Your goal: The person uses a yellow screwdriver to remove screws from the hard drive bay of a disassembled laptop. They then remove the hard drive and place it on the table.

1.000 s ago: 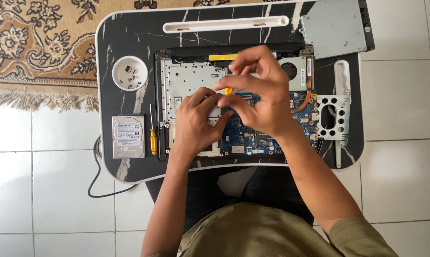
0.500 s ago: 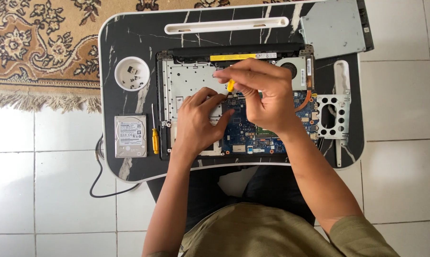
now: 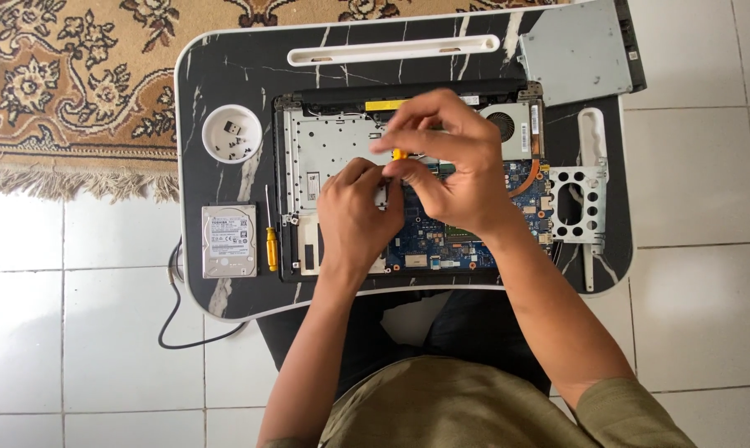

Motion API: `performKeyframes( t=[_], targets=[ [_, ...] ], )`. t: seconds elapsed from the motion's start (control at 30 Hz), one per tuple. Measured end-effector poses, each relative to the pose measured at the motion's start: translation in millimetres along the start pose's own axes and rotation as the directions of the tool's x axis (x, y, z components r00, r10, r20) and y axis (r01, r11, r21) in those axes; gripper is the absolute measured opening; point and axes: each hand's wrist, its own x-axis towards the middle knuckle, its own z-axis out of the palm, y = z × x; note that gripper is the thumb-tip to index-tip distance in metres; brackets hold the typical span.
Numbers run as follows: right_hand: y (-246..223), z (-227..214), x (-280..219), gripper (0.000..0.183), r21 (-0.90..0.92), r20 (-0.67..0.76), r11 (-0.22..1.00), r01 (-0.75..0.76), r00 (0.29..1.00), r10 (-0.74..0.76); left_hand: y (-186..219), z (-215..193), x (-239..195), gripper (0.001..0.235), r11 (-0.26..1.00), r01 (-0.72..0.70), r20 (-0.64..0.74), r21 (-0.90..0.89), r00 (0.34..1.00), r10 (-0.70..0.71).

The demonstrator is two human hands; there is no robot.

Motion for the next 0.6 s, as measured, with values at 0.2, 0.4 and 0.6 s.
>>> performKeyframes(
  t=[0.2,0.4,0.6],
  targets=[
    [-7.2,0.0,2.4,0.017,0.056,0.006,0.997,-0.046,0.999,0.045,13.1,3.8,0.0,0.008,0.987,0.021,-0.049,0.158,0.999,-0.014],
    [-4.6,1.4,3.1,0.013,-0.016,0.017,0.999,-0.034,0.999,0.035,10.5,14.3,-9.2,0.007,0.972,0.025,-0.053,0.232,0.999,-0.013],
    [-13.4,2.5,8.2,0.019,0.034,0.032,0.999,-0.035,0.999,0.034,12.0,9.2,-8.6,0.01,0.976,0.065,-0.056,0.207,0.997,-0.054]
  ],
)
